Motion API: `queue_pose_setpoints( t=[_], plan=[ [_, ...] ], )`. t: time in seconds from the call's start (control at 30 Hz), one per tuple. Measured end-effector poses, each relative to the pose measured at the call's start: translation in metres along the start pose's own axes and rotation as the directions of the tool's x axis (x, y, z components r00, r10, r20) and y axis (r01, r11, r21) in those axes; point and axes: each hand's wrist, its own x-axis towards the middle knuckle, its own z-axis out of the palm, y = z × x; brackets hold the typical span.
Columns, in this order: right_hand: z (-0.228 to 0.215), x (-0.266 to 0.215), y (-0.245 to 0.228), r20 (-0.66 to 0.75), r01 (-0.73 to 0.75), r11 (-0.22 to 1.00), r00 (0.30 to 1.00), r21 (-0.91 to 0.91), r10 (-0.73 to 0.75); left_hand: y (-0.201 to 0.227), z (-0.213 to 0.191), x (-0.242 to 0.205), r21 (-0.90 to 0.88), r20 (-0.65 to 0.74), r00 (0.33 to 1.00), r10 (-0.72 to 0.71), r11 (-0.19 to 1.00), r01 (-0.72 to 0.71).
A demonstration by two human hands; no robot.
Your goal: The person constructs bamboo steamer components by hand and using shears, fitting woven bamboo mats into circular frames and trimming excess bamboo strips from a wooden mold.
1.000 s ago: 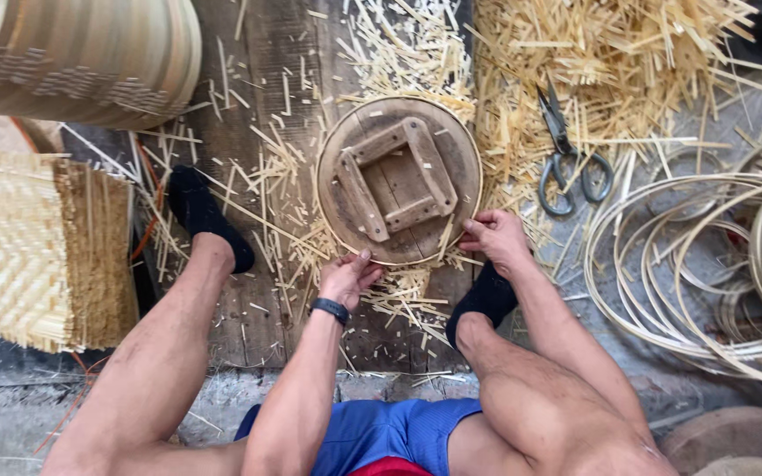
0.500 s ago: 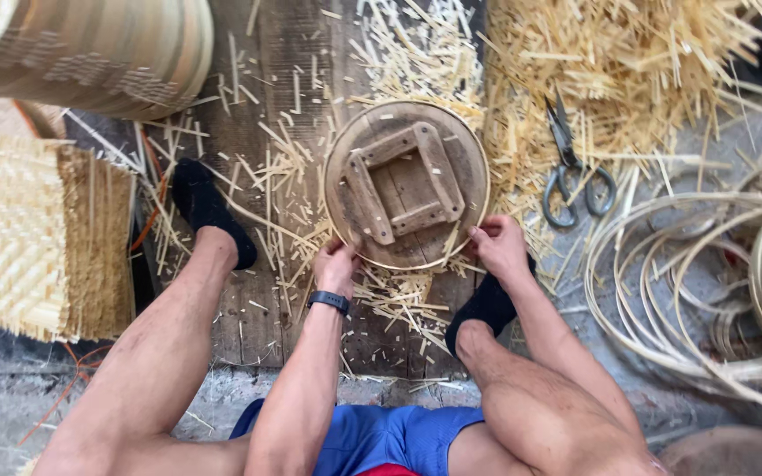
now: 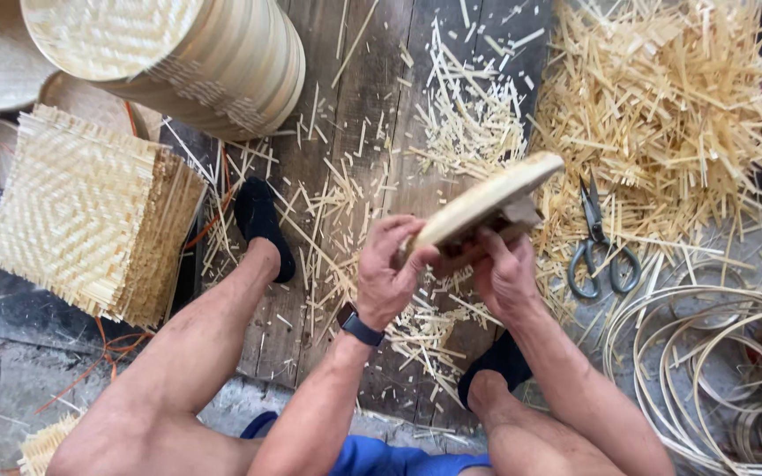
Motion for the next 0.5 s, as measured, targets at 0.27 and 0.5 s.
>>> queue_pose_setpoints(
  t=[0.27, 0.5],
  plan=[
    [-0.099, -0.063, -0.009, -0.153, -0.072, 0.994, 0.985, 0.085, 0.085, -0.091, -0.012, -0.016, -0.293, -0.128, 0.702, -0.701, 0.703, 0.648],
    [-0.188, -0.105, 0.037, -0.151, -0.079, 0.996, 0.985, 0.049, 0.086, -0.151, -0.026, -0.084, -0.252, 0.341, 0.088, -0.936, -0.001, 0.968]
  ],
)
